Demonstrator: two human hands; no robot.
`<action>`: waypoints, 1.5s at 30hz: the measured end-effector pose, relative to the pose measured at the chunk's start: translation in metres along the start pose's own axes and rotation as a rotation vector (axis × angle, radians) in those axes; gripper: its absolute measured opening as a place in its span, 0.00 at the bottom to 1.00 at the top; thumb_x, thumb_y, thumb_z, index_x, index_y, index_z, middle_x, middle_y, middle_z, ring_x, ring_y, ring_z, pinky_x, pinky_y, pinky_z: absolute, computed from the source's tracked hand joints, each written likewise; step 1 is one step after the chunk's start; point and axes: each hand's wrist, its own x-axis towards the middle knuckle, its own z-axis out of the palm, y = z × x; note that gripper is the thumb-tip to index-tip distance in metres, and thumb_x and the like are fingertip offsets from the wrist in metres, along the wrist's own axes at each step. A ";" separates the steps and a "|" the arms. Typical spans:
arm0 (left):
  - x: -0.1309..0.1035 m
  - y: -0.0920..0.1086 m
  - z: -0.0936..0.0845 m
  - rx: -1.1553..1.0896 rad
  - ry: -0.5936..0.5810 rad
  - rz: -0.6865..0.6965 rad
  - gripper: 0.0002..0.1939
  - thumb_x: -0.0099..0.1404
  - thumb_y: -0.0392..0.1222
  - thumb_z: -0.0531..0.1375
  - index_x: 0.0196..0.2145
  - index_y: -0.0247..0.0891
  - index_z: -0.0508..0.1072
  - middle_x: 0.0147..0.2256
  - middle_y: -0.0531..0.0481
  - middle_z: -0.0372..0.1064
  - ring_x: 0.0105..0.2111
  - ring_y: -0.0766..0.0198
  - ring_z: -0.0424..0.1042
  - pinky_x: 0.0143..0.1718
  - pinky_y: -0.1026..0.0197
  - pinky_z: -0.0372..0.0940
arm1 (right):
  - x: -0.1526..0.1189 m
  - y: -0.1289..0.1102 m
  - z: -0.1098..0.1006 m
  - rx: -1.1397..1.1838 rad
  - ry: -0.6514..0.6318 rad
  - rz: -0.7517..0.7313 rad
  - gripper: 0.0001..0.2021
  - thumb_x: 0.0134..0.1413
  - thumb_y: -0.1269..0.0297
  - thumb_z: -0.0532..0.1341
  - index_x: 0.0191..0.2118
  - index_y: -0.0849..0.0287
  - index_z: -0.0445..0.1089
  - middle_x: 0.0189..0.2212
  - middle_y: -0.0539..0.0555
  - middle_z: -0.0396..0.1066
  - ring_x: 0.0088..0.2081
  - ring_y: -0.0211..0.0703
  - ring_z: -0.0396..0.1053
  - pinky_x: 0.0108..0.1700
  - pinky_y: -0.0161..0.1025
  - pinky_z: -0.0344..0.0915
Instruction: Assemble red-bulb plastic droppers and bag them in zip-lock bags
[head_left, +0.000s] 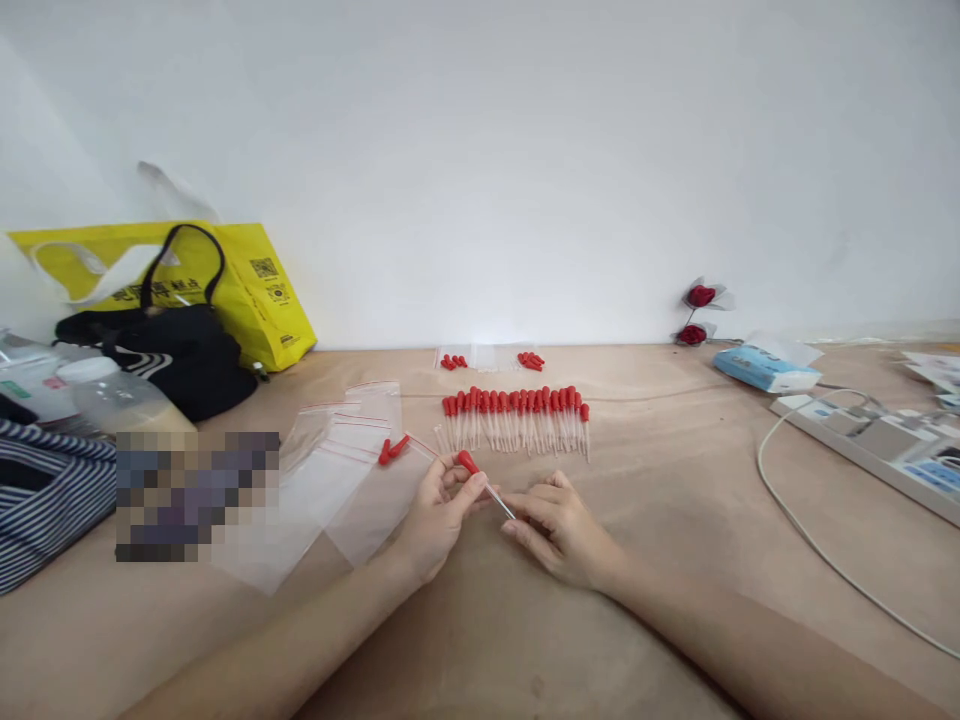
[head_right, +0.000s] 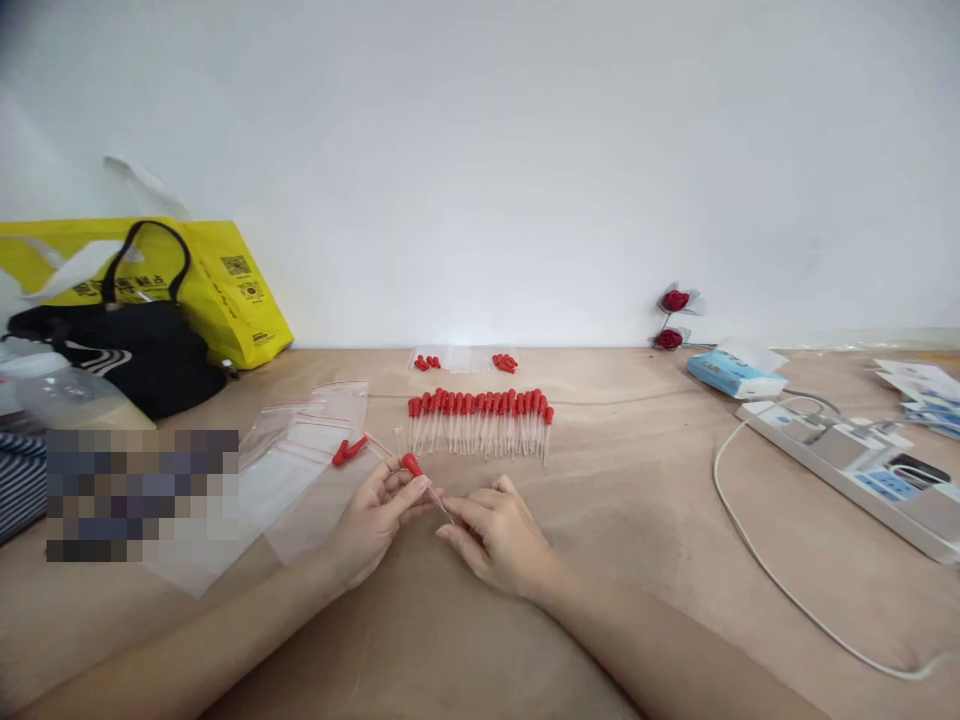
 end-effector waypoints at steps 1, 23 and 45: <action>0.004 0.006 -0.002 0.010 0.018 -0.025 0.15 0.51 0.40 0.62 0.34 0.37 0.61 0.26 0.56 0.64 0.30 0.66 0.71 0.35 0.61 0.67 | 0.000 0.001 0.000 0.007 -0.015 0.003 0.11 0.56 0.62 0.51 0.42 0.58 0.67 0.24 0.51 0.69 0.27 0.36 0.63 0.35 0.38 0.50; 0.148 0.045 -0.037 0.898 0.079 -0.364 0.12 0.61 0.40 0.56 0.42 0.32 0.65 0.36 0.47 0.67 0.32 0.64 0.69 0.32 0.59 0.66 | -0.002 0.016 -0.005 -0.065 -0.002 0.027 0.09 0.55 0.69 0.51 0.39 0.59 0.66 0.27 0.51 0.69 0.27 0.36 0.63 0.35 0.37 0.52; 0.055 0.017 -0.102 1.633 0.347 0.524 0.13 0.56 0.50 0.54 0.31 0.39 0.71 0.34 0.47 0.68 0.38 0.54 0.64 0.36 0.56 0.57 | 0.099 -0.023 0.062 -0.273 -0.006 0.555 0.14 0.50 0.54 0.54 0.30 0.61 0.68 0.31 0.57 0.72 0.37 0.48 0.65 0.43 0.48 0.47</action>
